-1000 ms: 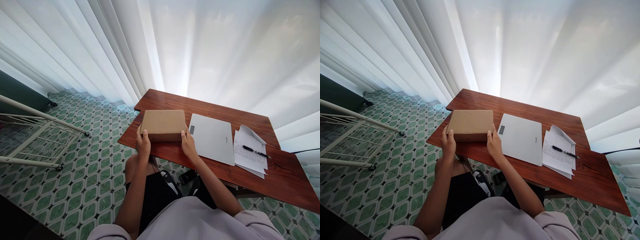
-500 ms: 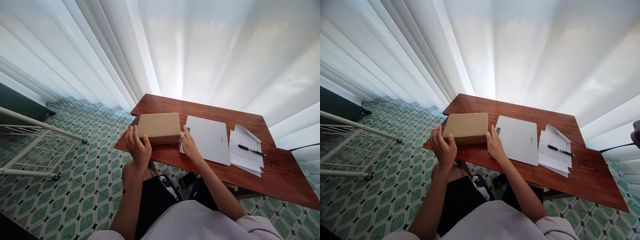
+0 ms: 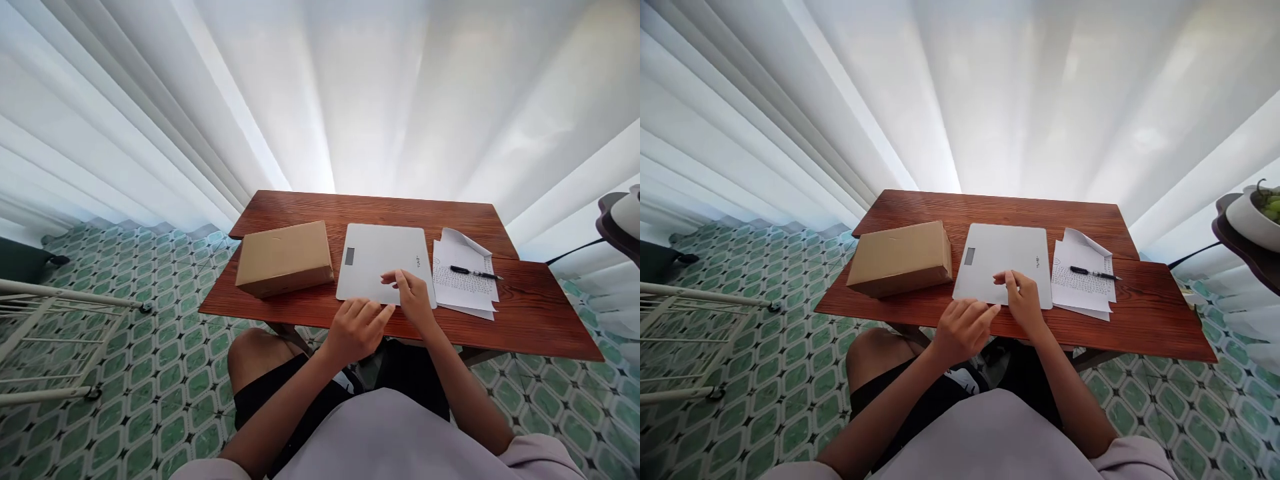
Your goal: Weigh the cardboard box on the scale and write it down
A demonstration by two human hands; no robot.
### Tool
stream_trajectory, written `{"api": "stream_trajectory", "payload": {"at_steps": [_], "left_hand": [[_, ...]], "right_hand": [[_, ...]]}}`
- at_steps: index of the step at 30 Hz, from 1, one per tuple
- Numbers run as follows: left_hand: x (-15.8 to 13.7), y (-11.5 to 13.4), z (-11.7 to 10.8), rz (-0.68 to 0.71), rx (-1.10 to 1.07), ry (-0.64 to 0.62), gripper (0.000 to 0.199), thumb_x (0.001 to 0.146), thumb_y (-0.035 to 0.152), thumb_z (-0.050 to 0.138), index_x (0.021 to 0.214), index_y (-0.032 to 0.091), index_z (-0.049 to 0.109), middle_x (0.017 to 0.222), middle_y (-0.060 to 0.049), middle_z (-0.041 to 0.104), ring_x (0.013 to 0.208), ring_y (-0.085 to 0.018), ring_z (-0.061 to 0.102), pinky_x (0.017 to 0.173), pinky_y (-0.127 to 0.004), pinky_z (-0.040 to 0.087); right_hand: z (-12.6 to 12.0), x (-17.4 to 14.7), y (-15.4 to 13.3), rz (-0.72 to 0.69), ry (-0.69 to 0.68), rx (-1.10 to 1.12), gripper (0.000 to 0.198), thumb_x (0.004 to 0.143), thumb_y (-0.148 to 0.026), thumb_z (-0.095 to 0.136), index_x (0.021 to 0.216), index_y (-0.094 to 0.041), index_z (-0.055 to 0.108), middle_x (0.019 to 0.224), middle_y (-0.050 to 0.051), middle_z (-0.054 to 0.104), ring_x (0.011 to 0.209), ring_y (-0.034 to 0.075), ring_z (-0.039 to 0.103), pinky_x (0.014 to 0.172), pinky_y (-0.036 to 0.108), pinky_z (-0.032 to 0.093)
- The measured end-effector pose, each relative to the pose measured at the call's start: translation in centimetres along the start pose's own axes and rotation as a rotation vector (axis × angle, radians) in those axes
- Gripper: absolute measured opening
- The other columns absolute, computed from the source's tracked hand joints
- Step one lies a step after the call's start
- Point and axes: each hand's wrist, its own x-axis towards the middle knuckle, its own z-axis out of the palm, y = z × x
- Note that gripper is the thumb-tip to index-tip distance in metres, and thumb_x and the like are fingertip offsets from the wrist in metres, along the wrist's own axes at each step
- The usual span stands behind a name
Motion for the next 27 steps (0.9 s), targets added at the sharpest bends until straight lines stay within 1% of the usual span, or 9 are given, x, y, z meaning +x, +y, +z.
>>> {"api": "stream_trajectory", "payload": {"at_steps": [4, 7, 8, 10, 12, 16, 21, 24, 27], "left_hand": [[-0.3, 1.7, 2.1, 0.074, -0.066, -0.166, 0.023, 0.09, 0.013, 0.05, 0.111, 0.015, 0.061, 0.08, -0.003, 0.062, 0.071, -0.017, 0.053, 0.063, -0.032, 0.038], [-0.9, 2.7, 3.6, 0.115, -0.097, -0.251, 0.009, 0.091, 0.016, 0.051, 0.091, 0.017, 0.06, 0.069, -0.001, 0.054, 0.064, -0.016, 0.048, 0.057, -0.033, 0.033], [-1.1, 3.0, 4.1, 0.121, -0.106, -0.271, 0.01, 0.091, 0.017, 0.051, 0.083, 0.018, 0.057, 0.067, 0.0, 0.052, 0.062, -0.016, 0.047, 0.056, -0.033, 0.032], [-1.6, 3.5, 5.0, 0.12, -0.126, -0.312, 0.019, 0.092, 0.02, 0.051, 0.072, 0.019, 0.05, 0.065, -0.001, 0.05, 0.062, -0.016, 0.046, 0.055, -0.034, 0.031], [-2.1, 3.8, 5.8, 0.103, -0.142, -0.365, 0.024, 0.093, 0.023, 0.051, 0.069, 0.019, 0.047, 0.066, -0.001, 0.05, 0.063, -0.017, 0.047, 0.055, -0.034, 0.031], [-2.6, 4.0, 7.0, 0.068, -0.141, -0.455, 0.024, 0.094, 0.025, 0.051, 0.071, 0.018, 0.05, 0.069, -0.003, 0.053, 0.067, -0.018, 0.05, 0.058, -0.033, 0.033], [-2.9, 4.0, 7.9, 0.046, -0.139, -0.416, 0.024, 0.092, 0.021, 0.052, 0.069, 0.019, 0.048, 0.067, -0.001, 0.052, 0.066, -0.017, 0.049, 0.059, -0.033, 0.032], [-3.1, 4.2, 8.3, 0.037, -0.133, -0.376, 0.025, 0.091, 0.02, 0.053, 0.067, 0.019, 0.048, 0.065, -0.001, 0.052, 0.065, -0.016, 0.048, 0.06, -0.033, 0.031], [-3.1, 4.3, 8.5, 0.033, -0.134, -0.362, 0.025, 0.091, 0.02, 0.053, 0.066, 0.019, 0.047, 0.064, -0.002, 0.051, 0.064, -0.016, 0.047, 0.059, -0.034, 0.03]], "right_hand": [[-2.7, -1.4, 2.0, 0.059, 0.058, -0.048, 0.05, 0.101, -0.052, 0.038, 0.08, -0.019, 0.069, 0.072, 0.004, 0.069, 0.072, 0.018, 0.065, 0.069, 0.03, 0.049], [-4.1, -2.9, 3.2, 0.103, 0.106, -0.025, 0.051, 0.1, -0.051, 0.039, 0.066, -0.02, 0.061, 0.055, 0.0, 0.057, 0.052, 0.015, 0.055, 0.056, 0.028, 0.044], [-4.4, -3.5, 3.5, 0.112, 0.117, -0.014, 0.052, 0.1, -0.051, 0.04, 0.062, -0.02, 0.059, 0.051, -0.001, 0.054, 0.048, 0.014, 0.052, 0.053, 0.027, 0.042], [-4.9, -4.6, 4.3, 0.12, 0.132, 0.001, 0.054, 0.099, -0.05, 0.041, 0.056, -0.021, 0.054, 0.044, -0.002, 0.048, 0.041, 0.013, 0.047, 0.048, 0.027, 0.038], [-5.3, -5.6, 5.0, 0.128, 0.146, 0.01, 0.056, 0.099, -0.049, 0.041, 0.052, -0.021, 0.052, 0.041, -0.001, 0.046, 0.038, 0.013, 0.045, 0.045, 0.026, 0.036], [-6.0, -6.8, 6.1, 0.136, 0.159, 0.009, 0.056, 0.099, -0.046, 0.041, 0.05, -0.021, 0.051, 0.041, -0.001, 0.048, 0.037, 0.013, 0.045, 0.045, 0.027, 0.035], [-6.1, -6.8, 6.2, 0.088, 0.1, -0.061, 0.054, 0.099, -0.039, 0.04, 0.049, -0.02, 0.047, 0.045, -0.001, 0.048, 0.044, 0.012, 0.046, 0.055, 0.028, 0.036], [-6.0, -6.7, 6.0, 0.049, 0.018, -0.111, 0.05, 0.098, -0.037, 0.042, 0.051, -0.02, 0.046, 0.051, -0.001, 0.052, 0.05, 0.012, 0.047, 0.06, 0.028, 0.035], [-6.0, -6.7, 5.9, 0.021, -0.078, -0.146, 0.048, 0.098, -0.037, 0.043, 0.054, -0.02, 0.044, 0.053, -0.001, 0.051, 0.053, 0.013, 0.047, 0.06, 0.028, 0.033]]}}
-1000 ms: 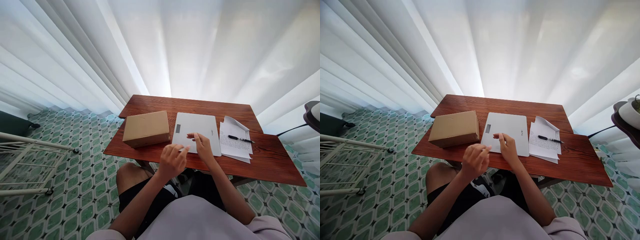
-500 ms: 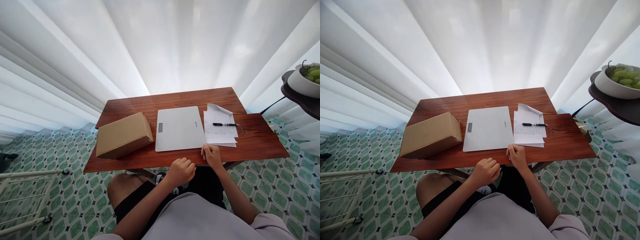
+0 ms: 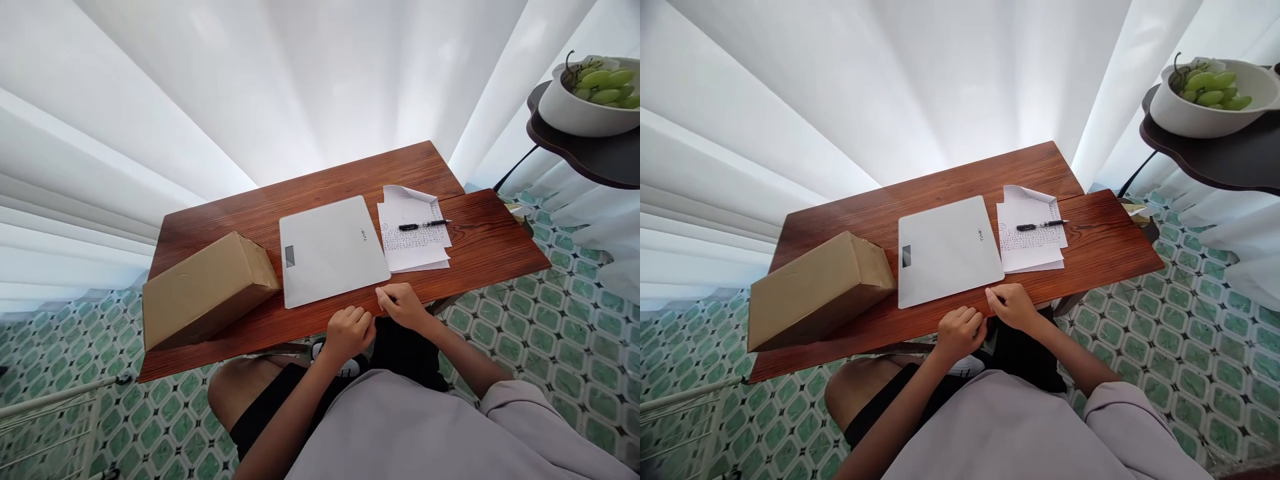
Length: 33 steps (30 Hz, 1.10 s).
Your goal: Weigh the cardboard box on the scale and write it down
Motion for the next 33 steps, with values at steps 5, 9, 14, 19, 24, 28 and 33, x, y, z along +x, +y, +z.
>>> {"api": "stream_trajectory", "payload": {"at_steps": [5, 9, 14, 19, 24, 28, 33], "left_hand": [[0.2, -0.3, -0.6, 0.048, -0.003, -0.033, 0.025, 0.091, 0.019, 0.053, 0.067, 0.019, 0.048, 0.065, -0.001, 0.051, 0.064, -0.016, 0.047, 0.059, -0.034, 0.031], [0.8, -0.9, -1.4, 0.18, 0.014, -0.096, 0.025, 0.093, 0.02, 0.053, 0.068, 0.019, 0.048, 0.064, -0.001, 0.05, 0.063, -0.016, 0.046, 0.058, -0.034, 0.03], [3.2, -1.1, -2.0, 0.372, 0.029, -0.07, 0.026, 0.093, 0.021, 0.054, 0.069, 0.019, 0.046, 0.063, 0.0, 0.046, 0.061, -0.016, 0.042, 0.056, -0.034, 0.026], [6.9, 0.2, -2.0, 0.548, 0.012, -0.044, 0.022, 0.094, 0.015, 0.049, 0.073, 0.018, 0.047, 0.066, -0.001, 0.047, 0.062, -0.016, 0.041, 0.056, -0.033, 0.024], [10.3, 2.2, -1.3, 0.683, 0.013, -0.05, 0.013, 0.099, 0.014, 0.044, 0.097, 0.015, 0.057, 0.075, -0.003, 0.055, 0.068, -0.015, 0.045, 0.058, -0.032, 0.029], [12.5, 3.4, 0.4, 0.711, 0.048, 0.003, 0.018, 0.1, 0.013, 0.043, 0.107, 0.017, 0.058, 0.087, -0.004, 0.059, 0.075, -0.016, 0.048, 0.061, -0.032, 0.032], [14.0, 4.6, 3.4, 0.675, 0.114, 0.06, 0.023, 0.099, 0.012, 0.042, 0.113, 0.017, 0.059, 0.114, -0.009, 0.061, 0.099, -0.02, 0.054, 0.081, -0.034, 0.038]], "right_hand": [[-1.9, -0.2, -0.6, -0.09, -0.099, -0.154, 0.046, 0.1, -0.037, 0.037, 0.058, -0.02, 0.045, 0.056, 0.0, 0.051, 0.054, 0.013, 0.044, 0.059, 0.028, 0.03], [-6.0, 0.8, -0.8, -0.112, 0.082, -0.389, 0.041, 0.1, -0.042, 0.041, 0.071, -0.02, 0.06, 0.061, 0.001, 0.057, 0.055, 0.013, 0.045, 0.058, 0.028, 0.031], [-11.5, 3.5, 1.2, -0.072, 0.29, -0.746, 0.037, 0.103, -0.045, 0.042, 0.112, -0.022, 0.069, 0.085, 0.005, 0.071, 0.074, 0.018, 0.062, 0.06, 0.028, 0.033], [-14.3, 5.2, 4.7, -0.034, 0.292, -0.949, 0.042, 0.105, -0.043, 0.038, 0.128, -0.021, 0.065, 0.103, 0.01, 0.071, 0.082, 0.021, 0.064, 0.056, 0.029, 0.03], [-15.1, 5.4, 7.4, 0.0, 0.304, -1.056, 0.045, 0.106, -0.039, 0.034, 0.136, -0.02, 0.061, 0.097, 0.011, 0.064, 0.085, 0.023, 0.058, 0.059, 0.031, 0.033], [-15.1, 5.3, 8.1, -0.001, 0.322, -1.088, 0.044, 0.106, -0.034, 0.034, 0.137, -0.02, 0.061, 0.096, 0.013, 0.06, 0.094, 0.026, 0.051, 0.072, 0.034, 0.039], [-14.8, 5.9, 8.4, 0.014, 0.269, -1.076, 0.044, 0.105, -0.032, 0.036, 0.143, -0.019, 0.055, 0.102, 0.014, 0.06, 0.097, 0.027, 0.048, 0.085, 0.039, 0.039]]}}
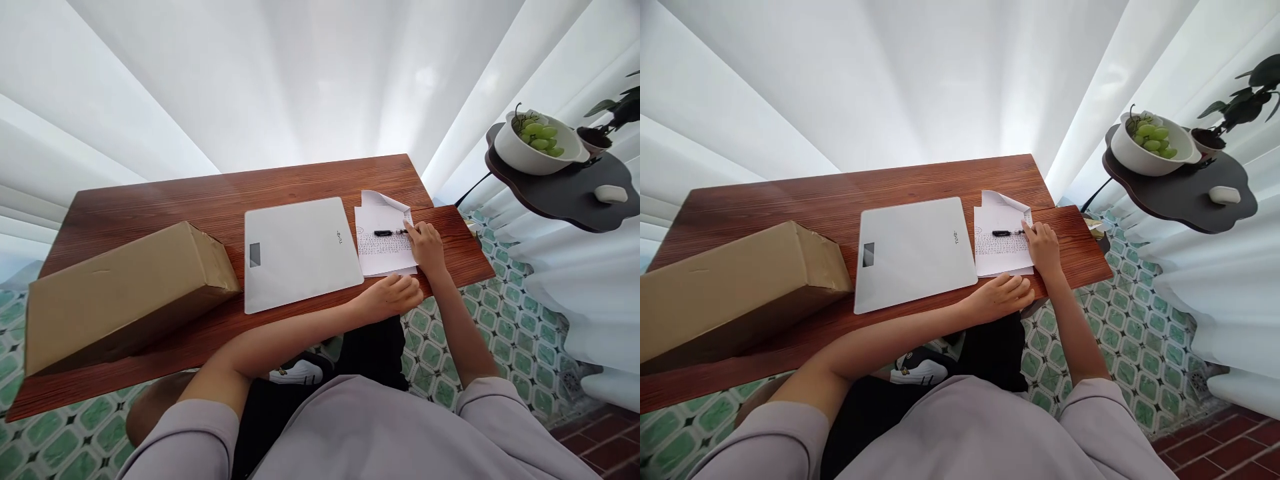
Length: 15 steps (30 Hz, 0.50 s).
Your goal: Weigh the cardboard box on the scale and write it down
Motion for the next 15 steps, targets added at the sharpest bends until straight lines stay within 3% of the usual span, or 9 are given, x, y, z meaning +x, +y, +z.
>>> {"api": "stream_trajectory", "payload": {"at_steps": [8, 15], "left_hand": [[0.1, 0.7, 2.6, -0.164, -0.105, -0.049, 0.041, 0.095, 0.031, 0.047, 0.13, 0.01, 0.051, 0.148, -0.025, 0.042, 0.133, -0.039, 0.044, 0.106, -0.05, 0.032], [-0.2, 1.2, 2.9, -0.176, -0.171, -0.141, 0.042, 0.099, 0.031, 0.038, 0.135, 0.011, 0.048, 0.14, -0.022, 0.048, 0.126, -0.036, 0.048, 0.102, -0.048, 0.036]], "right_hand": [[-0.2, 0.1, -0.2, 0.033, -0.016, 0.015, 0.037, 0.104, -0.04, 0.042, 0.116, -0.02, 0.07, 0.101, 0.012, 0.062, 0.099, 0.028, 0.05, 0.086, 0.039, 0.035], [0.1, -0.2, -0.1, 0.002, 0.084, -0.001, 0.032, 0.105, -0.04, 0.04, 0.104, -0.019, 0.064, 0.097, 0.01, 0.066, 0.096, 0.026, 0.055, 0.083, 0.038, 0.036]]}}
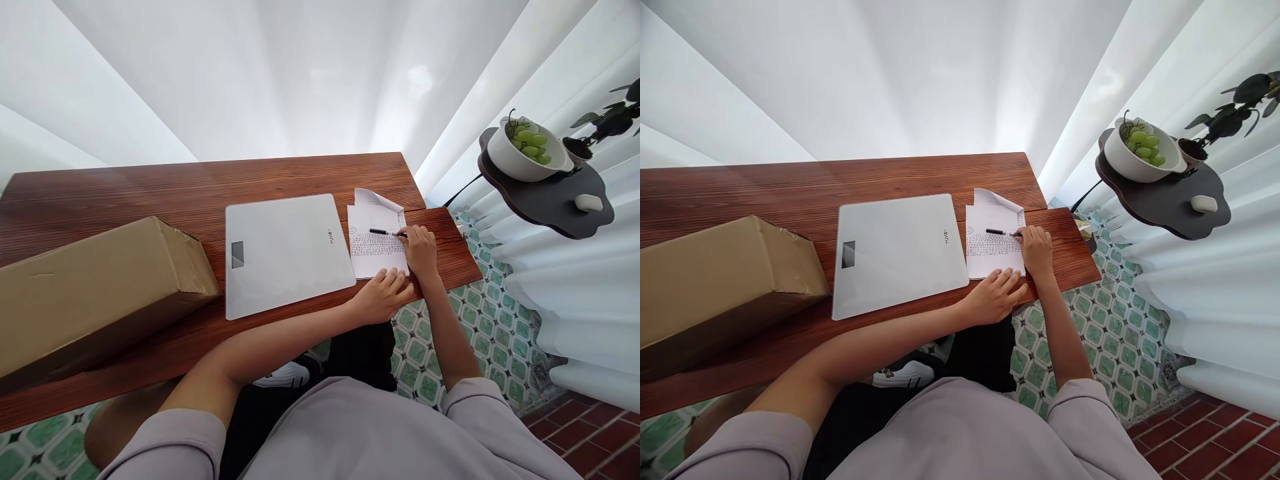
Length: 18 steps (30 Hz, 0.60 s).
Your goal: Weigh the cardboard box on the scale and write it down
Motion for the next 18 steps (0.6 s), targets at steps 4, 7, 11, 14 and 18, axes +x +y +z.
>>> {"api": "stream_trajectory", "payload": {"at_steps": [4, 7, 11, 14, 18], "left_hand": [[0.1, -0.1, -0.3, -0.014, -0.057, -0.043, 0.041, 0.098, 0.031, 0.04, 0.133, 0.011, 0.05, 0.139, -0.02, 0.048, 0.126, -0.035, 0.045, 0.103, -0.047, 0.035], [0.1, -0.2, -0.5, -0.03, -0.094, -0.044, 0.042, 0.098, 0.03, 0.04, 0.133, 0.011, 0.051, 0.139, -0.019, 0.048, 0.124, -0.034, 0.045, 0.103, -0.046, 0.035], [0.1, -0.3, -0.5, -0.045, -0.119, -0.035, 0.048, 0.099, 0.029, 0.037, 0.141, 0.007, 0.046, 0.137, -0.019, 0.05, 0.123, -0.033, 0.046, 0.101, -0.045, 0.036], [0.2, -0.4, -0.5, -0.051, -0.139, -0.026, 0.051, 0.099, 0.029, 0.036, 0.143, 0.003, 0.044, 0.137, -0.02, 0.051, 0.124, -0.032, 0.045, 0.101, -0.045, 0.036], [0.2, -0.6, -0.4, -0.057, -0.167, -0.024, 0.052, 0.1, 0.028, 0.034, 0.141, -0.001, 0.047, 0.135, -0.019, 0.053, 0.123, -0.032, 0.046, 0.101, -0.043, 0.036]], "right_hand": [[0.2, -0.4, 0.4, 0.128, 0.207, 0.174, 0.029, 0.103, -0.042, 0.042, 0.103, -0.018, 0.058, 0.094, 0.01, 0.066, 0.09, 0.025, 0.058, 0.082, 0.038, 0.042], [-0.1, -0.8, 0.6, 0.246, 0.324, 0.388, 0.025, 0.098, -0.045, 0.052, 0.096, -0.02, 0.053, 0.084, 0.006, 0.062, 0.074, 0.021, 0.057, 0.073, 0.035, 0.046], [-0.6, -1.4, 0.8, 0.313, 0.369, 0.477, 0.027, 0.094, -0.043, 0.054, 0.079, -0.023, 0.045, 0.072, 0.001, 0.053, 0.061, 0.016, 0.05, 0.063, 0.033, 0.045], [-0.8, -1.8, 1.0, 0.32, 0.297, 0.61, 0.03, 0.091, -0.045, 0.056, 0.076, -0.024, 0.042, 0.062, -0.003, 0.048, 0.052, 0.015, 0.047, 0.056, 0.031, 0.044], [-0.9, -2.0, 1.0, 0.281, 0.053, 0.847, 0.027, 0.096, -0.049, 0.043, 0.092, -0.024, 0.052, 0.059, -0.002, 0.06, 0.047, 0.017, 0.056, 0.047, 0.03, 0.047]]}}
